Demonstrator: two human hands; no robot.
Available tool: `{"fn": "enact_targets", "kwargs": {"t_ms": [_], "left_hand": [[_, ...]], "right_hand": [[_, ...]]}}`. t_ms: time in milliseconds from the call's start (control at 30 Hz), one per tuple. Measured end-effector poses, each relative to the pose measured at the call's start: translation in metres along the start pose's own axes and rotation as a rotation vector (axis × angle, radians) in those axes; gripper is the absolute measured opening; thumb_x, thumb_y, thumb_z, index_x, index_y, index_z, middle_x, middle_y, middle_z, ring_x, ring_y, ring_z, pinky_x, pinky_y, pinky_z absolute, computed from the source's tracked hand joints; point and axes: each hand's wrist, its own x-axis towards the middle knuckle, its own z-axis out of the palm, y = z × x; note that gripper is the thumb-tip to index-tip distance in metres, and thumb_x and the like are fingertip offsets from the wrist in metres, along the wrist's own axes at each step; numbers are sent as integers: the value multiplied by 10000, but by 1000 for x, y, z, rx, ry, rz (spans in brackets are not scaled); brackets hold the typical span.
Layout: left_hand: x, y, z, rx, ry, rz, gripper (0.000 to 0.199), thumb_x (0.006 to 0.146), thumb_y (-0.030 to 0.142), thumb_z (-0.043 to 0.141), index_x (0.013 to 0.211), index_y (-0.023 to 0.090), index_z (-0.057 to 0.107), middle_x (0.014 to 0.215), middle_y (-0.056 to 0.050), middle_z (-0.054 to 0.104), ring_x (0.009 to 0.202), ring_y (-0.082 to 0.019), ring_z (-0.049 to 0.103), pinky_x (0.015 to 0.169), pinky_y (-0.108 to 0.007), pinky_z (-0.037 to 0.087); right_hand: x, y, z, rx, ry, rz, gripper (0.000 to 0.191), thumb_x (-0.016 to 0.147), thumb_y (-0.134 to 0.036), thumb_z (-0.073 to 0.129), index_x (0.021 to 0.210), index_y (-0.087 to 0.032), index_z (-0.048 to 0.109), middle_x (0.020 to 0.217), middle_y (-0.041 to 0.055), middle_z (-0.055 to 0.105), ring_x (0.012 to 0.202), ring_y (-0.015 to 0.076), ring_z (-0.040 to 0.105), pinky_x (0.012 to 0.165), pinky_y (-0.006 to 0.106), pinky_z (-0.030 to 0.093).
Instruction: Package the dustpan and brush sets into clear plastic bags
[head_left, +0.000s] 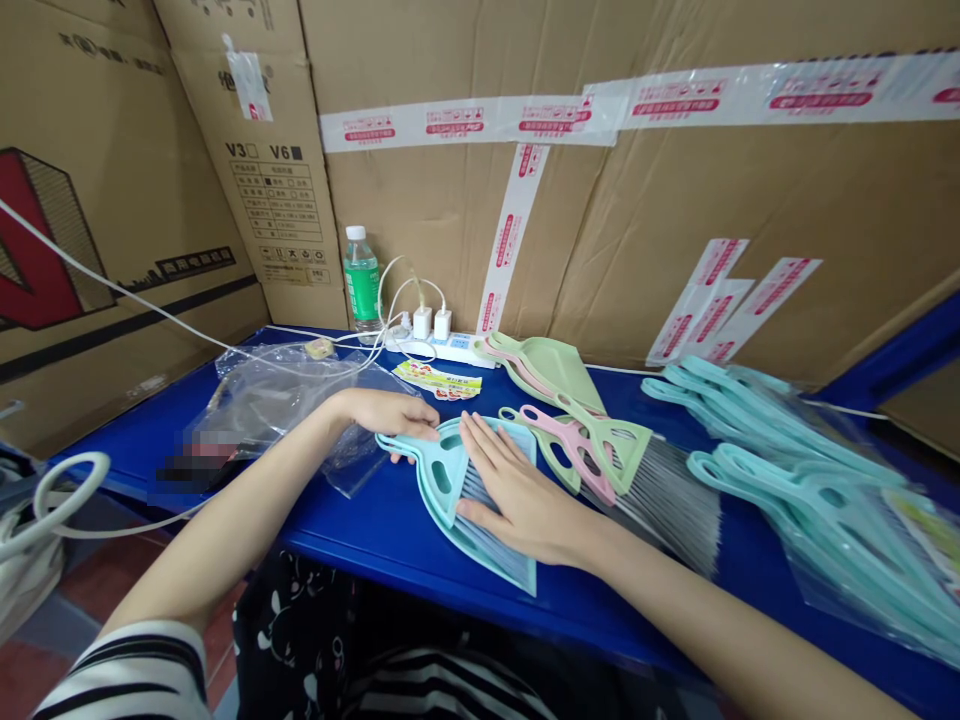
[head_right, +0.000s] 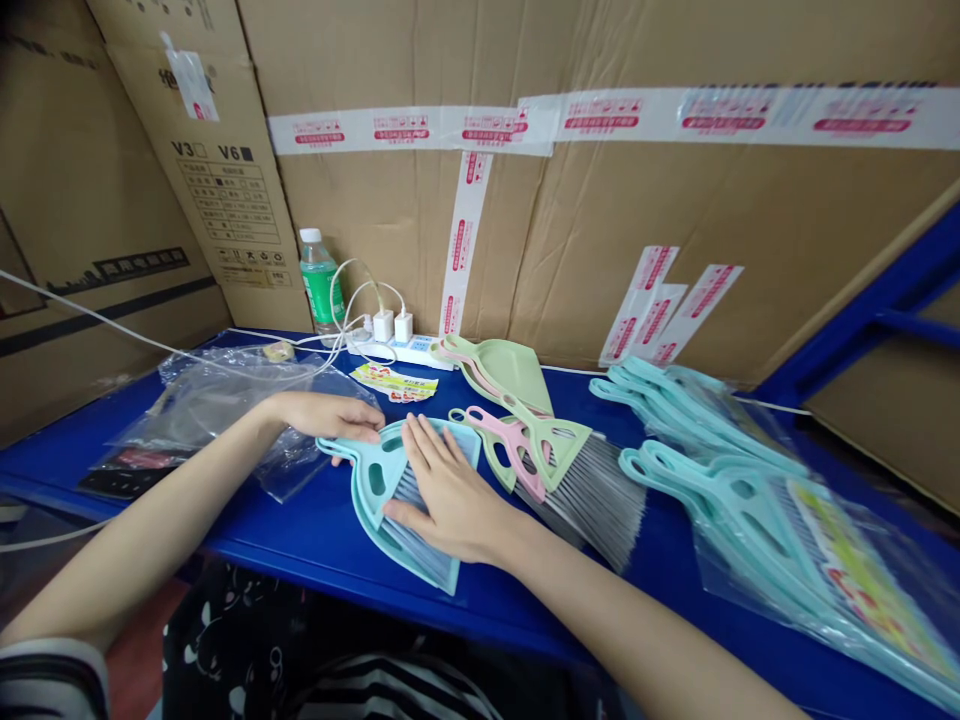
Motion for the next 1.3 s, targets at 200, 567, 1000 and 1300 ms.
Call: {"fn": "enact_targets", "kwargs": {"t_ms": [200,567,1000,1300], "left_hand": [[0,1,0,-4,-5,21,487,806,664,545,792,181,487,616,33,586,455,-76,479,449,-203,352],[-1,4,1,-20,6,8,419,825,585,577,797,173,510,586,47,568,440,-70,477,415,-191,325],[-1,7,2,43,11,12,437,835,613,537,793,179,502,570,38,561,447,-88,487,437,-203,380],[-1,6,3,52,21,7,447,827,618,540,754,179,498,537,51,531,429,-86,492,424,-192,388]], "right_hand": [[1,0,0,-5,25,-30,800,945,-564,331,1525,-111,17,1573,181,90,1439,272,-1,1158,545,145],[-3,2,-1,-81,47,111,874,902,-650,324,1490,-13,208,1546,241,158,1433,322,80,1128,546,245],[-1,-1,-19,-279,287,10,186,924,-273,520,944,-171,675,976,88,721,912,243,652,807,383,503],[2,7,-14,-336,414,-259,253,945,-163,464,788,-190,661,732,29,673,717,175,592,668,297,447]]}}
